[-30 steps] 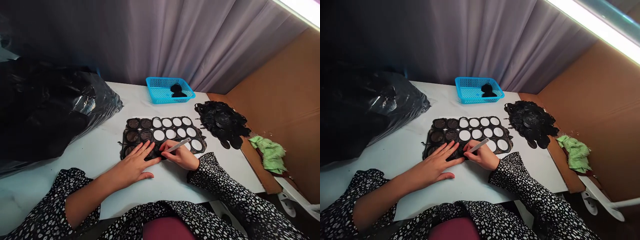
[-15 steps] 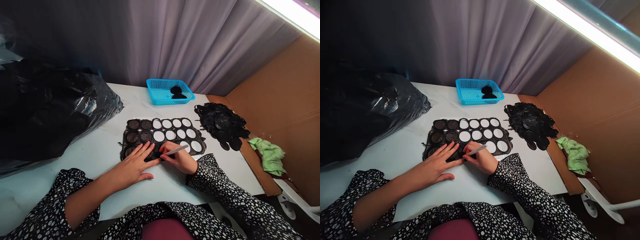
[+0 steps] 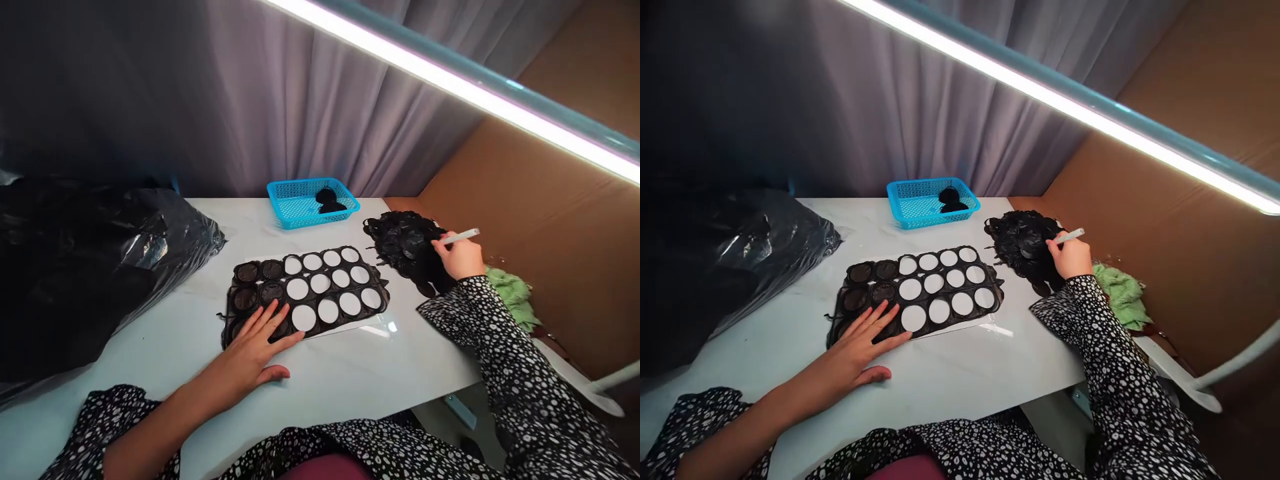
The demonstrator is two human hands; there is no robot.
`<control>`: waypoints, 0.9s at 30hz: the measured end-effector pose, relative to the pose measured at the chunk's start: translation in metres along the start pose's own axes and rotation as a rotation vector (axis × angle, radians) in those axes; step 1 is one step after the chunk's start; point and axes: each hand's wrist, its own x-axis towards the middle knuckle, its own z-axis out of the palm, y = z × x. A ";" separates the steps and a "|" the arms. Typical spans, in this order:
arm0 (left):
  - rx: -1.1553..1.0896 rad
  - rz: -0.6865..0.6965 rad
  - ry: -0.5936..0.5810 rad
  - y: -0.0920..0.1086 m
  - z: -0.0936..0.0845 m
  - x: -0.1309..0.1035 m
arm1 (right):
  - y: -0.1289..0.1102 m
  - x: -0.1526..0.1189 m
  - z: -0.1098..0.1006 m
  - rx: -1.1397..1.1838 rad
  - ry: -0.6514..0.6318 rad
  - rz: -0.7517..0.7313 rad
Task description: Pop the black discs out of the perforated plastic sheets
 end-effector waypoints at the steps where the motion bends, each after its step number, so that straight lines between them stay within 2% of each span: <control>1: -0.001 -0.035 0.049 -0.003 -0.001 0.003 | 0.012 0.000 -0.004 -0.015 0.023 -0.021; 3: 0.012 -0.144 0.158 -0.013 0.000 0.012 | 0.018 -0.011 -0.008 0.047 0.091 -0.056; 5: 0.055 -0.252 0.207 -0.031 0.001 0.020 | 0.003 -0.030 -0.006 0.253 0.086 -0.033; 8: 0.155 -0.306 0.143 -0.060 0.000 0.026 | -0.034 -0.061 0.002 0.754 -0.188 0.084; 10: 0.239 -0.329 0.121 -0.066 -0.003 0.031 | -0.055 -0.078 0.005 0.946 -0.358 0.128; 12: 0.320 -0.343 0.189 -0.054 -0.006 0.041 | -0.067 -0.091 0.006 1.009 -0.519 0.114; 14: 0.350 -0.268 0.274 -0.024 -0.006 0.061 | -0.072 -0.100 0.005 1.007 -0.665 0.070; 17: 0.236 0.054 0.171 0.029 0.009 0.100 | -0.072 -0.106 0.006 0.936 -0.732 -0.061; 19: 0.173 0.153 0.080 0.052 0.023 0.122 | -0.069 -0.106 0.007 0.903 -0.724 -0.142; 21: 0.131 0.171 0.017 0.059 0.036 0.136 | -0.066 -0.104 0.006 0.898 -0.744 -0.167; 23: 0.095 0.168 -0.030 0.055 0.042 0.142 | -0.063 -0.103 0.004 0.884 -0.760 -0.159; 27: 0.046 0.168 -0.079 0.044 0.040 0.142 | -0.064 -0.104 0.001 0.833 -0.734 -0.190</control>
